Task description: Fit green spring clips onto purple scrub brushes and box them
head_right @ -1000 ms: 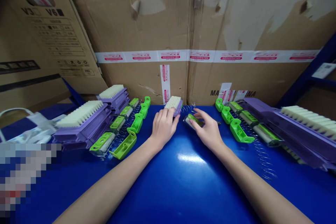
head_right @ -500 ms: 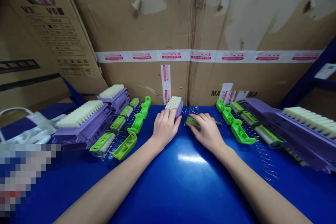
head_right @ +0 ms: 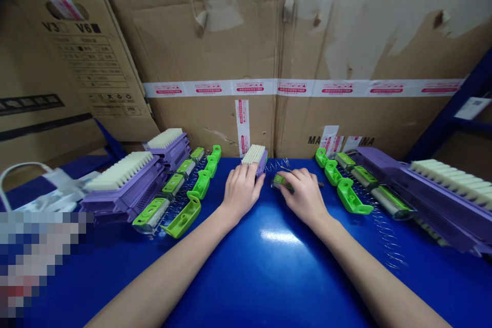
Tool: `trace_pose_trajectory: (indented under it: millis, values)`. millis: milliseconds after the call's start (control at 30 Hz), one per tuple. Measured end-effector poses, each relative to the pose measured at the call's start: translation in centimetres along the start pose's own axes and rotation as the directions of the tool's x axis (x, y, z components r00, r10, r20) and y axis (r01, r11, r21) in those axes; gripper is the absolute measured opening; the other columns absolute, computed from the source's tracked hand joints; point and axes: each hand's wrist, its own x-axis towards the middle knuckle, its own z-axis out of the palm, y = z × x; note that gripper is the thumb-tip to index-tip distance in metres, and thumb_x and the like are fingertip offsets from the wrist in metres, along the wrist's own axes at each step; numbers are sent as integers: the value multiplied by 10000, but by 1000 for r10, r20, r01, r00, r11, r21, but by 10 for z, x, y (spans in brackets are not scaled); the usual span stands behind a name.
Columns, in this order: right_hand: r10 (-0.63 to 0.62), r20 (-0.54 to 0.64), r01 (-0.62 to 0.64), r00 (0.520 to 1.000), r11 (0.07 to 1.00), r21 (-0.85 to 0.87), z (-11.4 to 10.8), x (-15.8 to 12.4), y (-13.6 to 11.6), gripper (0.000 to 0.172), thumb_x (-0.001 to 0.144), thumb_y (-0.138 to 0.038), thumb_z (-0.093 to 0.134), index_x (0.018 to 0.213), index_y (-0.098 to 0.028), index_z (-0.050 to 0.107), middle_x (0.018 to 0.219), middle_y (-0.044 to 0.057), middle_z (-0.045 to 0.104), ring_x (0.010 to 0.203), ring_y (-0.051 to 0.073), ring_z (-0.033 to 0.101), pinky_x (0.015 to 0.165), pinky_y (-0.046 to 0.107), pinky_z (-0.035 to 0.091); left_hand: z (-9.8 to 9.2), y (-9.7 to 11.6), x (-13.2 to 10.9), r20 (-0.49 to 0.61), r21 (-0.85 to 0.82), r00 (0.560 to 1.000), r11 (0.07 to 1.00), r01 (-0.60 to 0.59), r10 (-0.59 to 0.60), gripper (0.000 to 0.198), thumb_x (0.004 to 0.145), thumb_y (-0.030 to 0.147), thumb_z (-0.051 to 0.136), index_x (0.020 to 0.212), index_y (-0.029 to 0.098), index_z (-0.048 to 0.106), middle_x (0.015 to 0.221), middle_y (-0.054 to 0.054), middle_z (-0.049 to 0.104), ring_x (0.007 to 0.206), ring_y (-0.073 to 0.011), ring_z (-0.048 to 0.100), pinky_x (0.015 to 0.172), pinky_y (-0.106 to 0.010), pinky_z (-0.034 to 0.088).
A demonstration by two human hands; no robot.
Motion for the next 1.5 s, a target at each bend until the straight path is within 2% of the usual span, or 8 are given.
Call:
trace_pose_trajectory:
  millis: [200, 467, 567, 767, 1067, 1200, 1333, 1500]
  values:
    - [-4, 38, 15, 999, 952, -306, -8, 2, 0, 399, 889, -465, 470, 1120, -179, 628, 887, 110, 659, 869, 268, 538, 707, 362, 318, 1, 0, 0, 11, -9, 1000, 1000, 1, -1, 320, 961, 368, 339, 1133, 162, 514, 930, -91, 616, 881, -228, 568, 741, -338, 397]
    - [89, 74, -57, 993, 932, -357, -16, 2, 6, 571, 855, -640, 413, 1066, -167, 652, 800, 113, 691, 800, 268, 575, 669, 343, 273, 1, 0, 0, 18, -18, 1000, 1000, -1, 2, 330, 960, 370, 335, 1138, 161, 518, 927, -95, 620, 877, -230, 571, 736, -341, 399]
    - [105, 116, -55, 988, 927, -371, -17, 1, 6, 532, 849, -620, 448, 1069, -180, 651, 807, 97, 689, 814, 274, 576, 651, 334, 265, 2, 0, 0, 13, -21, 1000, 1000, -3, 3, 324, 959, 369, 343, 1137, 161, 515, 915, -89, 615, 876, -233, 572, 734, -339, 397]
    - [64, 48, -40, 997, 922, -384, -18, 1, 0, 456, 875, -539, 465, 1076, -173, 649, 845, 108, 663, 831, 266, 546, 664, 347, 280, 1, 0, 0, 22, -22, 1000, 1000, -13, 13, 321, 959, 368, 339, 1135, 165, 514, 930, -93, 616, 881, -231, 571, 733, -339, 400]
    - [97, 105, -51, 990, 925, -376, -9, 3, 5, 407, 910, -458, 422, 1100, -159, 620, 888, 104, 695, 854, 275, 563, 678, 352, 298, 1, 1, 0, 28, -21, 1000, 1000, -13, 13, 333, 957, 368, 336, 1144, 166, 521, 926, -96, 616, 885, -235, 568, 741, -346, 407]
    - [36, 145, 9, 989, 955, -295, -6, 2, 9, 319, 906, -369, 455, 1108, -176, 610, 898, 83, 695, 875, 261, 573, 707, 363, 317, 2, 0, 0, 14, -17, 1000, 1000, -22, 22, 328, 955, 366, 346, 1152, 162, 510, 921, -90, 614, 877, -237, 571, 734, -342, 404]
    - [-22, 130, 41, 991, 989, -145, -6, 3, 8, 170, 872, -290, 504, 951, -197, 623, 924, 70, 671, 887, 236, 560, 726, 353, 343, 1, 0, 0, 19, -11, 1000, 1000, -21, 21, 326, 954, 367, 348, 1156, 162, 502, 931, -93, 615, 881, -236, 572, 732, -341, 405]
    - [-14, 148, 21, 989, 999, -42, -7, 3, 6, 54, 837, -252, 549, 829, -205, 574, 930, 52, 628, 874, 222, 536, 714, 335, 366, 0, 1, 0, 29, -12, 999, 1000, -20, 21, 322, 955, 365, 348, 1156, 163, 498, 941, -96, 619, 887, -233, 574, 735, -339, 411]
